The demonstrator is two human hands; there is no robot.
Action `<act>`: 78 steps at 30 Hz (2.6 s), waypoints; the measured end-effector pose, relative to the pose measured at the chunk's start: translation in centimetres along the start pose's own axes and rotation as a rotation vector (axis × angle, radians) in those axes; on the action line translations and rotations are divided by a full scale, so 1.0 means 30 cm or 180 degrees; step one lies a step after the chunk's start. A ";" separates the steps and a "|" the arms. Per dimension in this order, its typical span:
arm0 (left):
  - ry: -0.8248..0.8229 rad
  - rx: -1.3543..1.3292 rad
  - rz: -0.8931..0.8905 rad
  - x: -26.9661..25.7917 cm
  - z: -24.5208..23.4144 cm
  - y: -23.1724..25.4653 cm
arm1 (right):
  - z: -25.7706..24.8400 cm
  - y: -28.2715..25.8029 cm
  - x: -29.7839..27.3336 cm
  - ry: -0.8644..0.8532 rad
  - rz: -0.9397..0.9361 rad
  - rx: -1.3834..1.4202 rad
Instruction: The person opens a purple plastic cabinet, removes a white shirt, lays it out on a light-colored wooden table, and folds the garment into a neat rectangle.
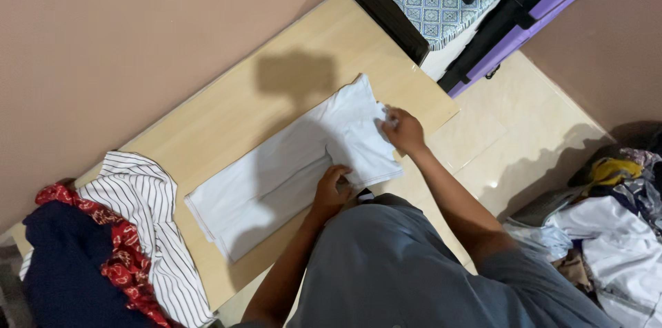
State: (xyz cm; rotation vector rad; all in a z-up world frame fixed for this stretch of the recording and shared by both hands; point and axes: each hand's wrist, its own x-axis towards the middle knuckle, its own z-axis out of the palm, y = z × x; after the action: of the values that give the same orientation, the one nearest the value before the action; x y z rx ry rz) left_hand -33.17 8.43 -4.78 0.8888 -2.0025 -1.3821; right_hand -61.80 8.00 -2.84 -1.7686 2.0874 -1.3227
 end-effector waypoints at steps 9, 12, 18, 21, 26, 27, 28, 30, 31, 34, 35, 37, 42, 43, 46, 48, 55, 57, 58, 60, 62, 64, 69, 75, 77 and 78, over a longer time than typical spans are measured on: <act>0.1172 -0.0693 -0.0874 0.006 0.122 -0.126 | 0.245 0.170 0.249 -0.0532 0.1485 -0.0797; 0.1020 -0.1129 -0.1032 0.000 0.109 -0.093 | 0.225 0.203 0.282 -0.0585 0.1452 -0.0583; 0.2357 0.2308 -0.0126 -0.056 -0.160 -0.114 | 0.244 0.163 0.414 -0.0800 0.1709 -0.0500; 0.2671 0.2901 -0.0798 -0.132 -0.322 -0.193 | 0.299 0.215 0.431 -0.0731 0.1434 -0.0704; 0.2177 0.3026 -0.1623 -0.230 -0.430 -0.312 | 0.330 0.281 0.417 -0.0541 0.1325 -0.1007; 0.2099 0.2931 -0.1646 -0.239 -0.432 -0.314 | 0.328 0.281 0.416 -0.0573 0.1386 -0.1088; 0.2138 0.2818 -0.1557 -0.243 -0.433 -0.309 | 0.324 0.274 0.407 -0.0392 0.1207 -0.1122; 0.2218 0.2592 -0.1374 -0.247 -0.437 -0.285 | 0.309 0.235 0.389 -0.0026 0.0845 -0.1184; 0.2200 0.2617 -0.1161 -0.268 -0.454 -0.266 | 0.293 0.205 0.378 0.0155 0.0549 -0.1110; 0.2186 0.2687 -0.0749 -0.354 -0.506 -0.216 | 0.204 0.096 0.300 0.0148 -0.0121 -0.0805; 0.2219 0.2719 -0.0755 -0.382 -0.533 -0.208 | 0.184 0.050 0.254 -0.0211 -0.0203 -0.0647; 0.2326 0.2878 -0.0734 -0.423 -0.563 -0.202 | 0.170 -0.051 0.135 -0.1053 -0.0420 -0.0369; 0.2483 0.3636 -0.0769 -0.503 -0.651 -0.211 | 0.192 -0.170 -0.090 -0.2150 -0.0658 -0.0497; 0.2432 0.3598 -0.0717 -0.522 -0.671 -0.213 | 0.210 -0.163 -0.105 -0.2104 -0.0588 -0.0514; 0.2291 0.3461 -0.0629 -0.564 -0.718 -0.205 | 0.215 -0.133 -0.123 -0.1778 -0.0465 -0.0459; 0.2200 0.3338 -0.0670 -0.589 -0.730 -0.181 | 0.176 -0.135 -0.111 -0.1325 -0.0486 -0.0278; 0.1951 0.3149 -0.0704 -0.591 -0.741 -0.089 | 0.086 -0.271 -0.054 -0.1871 -0.0555 -0.0994; 0.2105 0.3009 -0.0657 -0.578 -0.748 -0.084 | 0.080 -0.325 -0.053 -0.1595 -0.0607 -0.1038; 0.2187 0.2866 -0.0650 -0.567 -0.745 -0.092 | 0.090 -0.352 -0.051 -0.1497 -0.0527 -0.0844; 0.2345 0.2577 -0.0628 -0.516 -0.737 -0.129 | 0.137 -0.384 -0.037 -0.1291 -0.0370 -0.0457; 0.2268 0.2882 -0.0524 -0.446 -0.721 -0.179 | 0.222 -0.377 -0.013 -0.1158 -0.0655 -0.0253; 0.2082 0.3129 -0.0567 -0.390 -0.701 -0.231 | 0.312 -0.321 0.000 -0.1219 -0.0756 -0.0354; 0.1656 0.3254 -0.1086 -0.366 -0.682 -0.324 | 0.447 -0.055 0.045 -0.1788 -0.0218 -0.1295; 0.1907 0.3324 -0.1133 -0.356 -0.671 -0.339 | 0.432 0.059 0.091 -0.1246 0.0022 -0.2098; 0.1666 0.3312 -0.1180 -0.293 -0.652 -0.347 | 0.468 -0.035 0.091 -0.1445 -0.0021 -0.1769; 0.1548 0.3302 -0.1210 -0.256 -0.635 -0.356 | 0.502 -0.096 0.086 -0.1547 -0.0049 -0.1605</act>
State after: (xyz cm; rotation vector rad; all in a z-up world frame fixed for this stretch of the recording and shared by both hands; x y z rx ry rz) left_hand -11.88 0.50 -9.16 1.8907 -2.1409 -0.0953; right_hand -51.78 -2.11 -9.10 -2.0142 2.2186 -0.3044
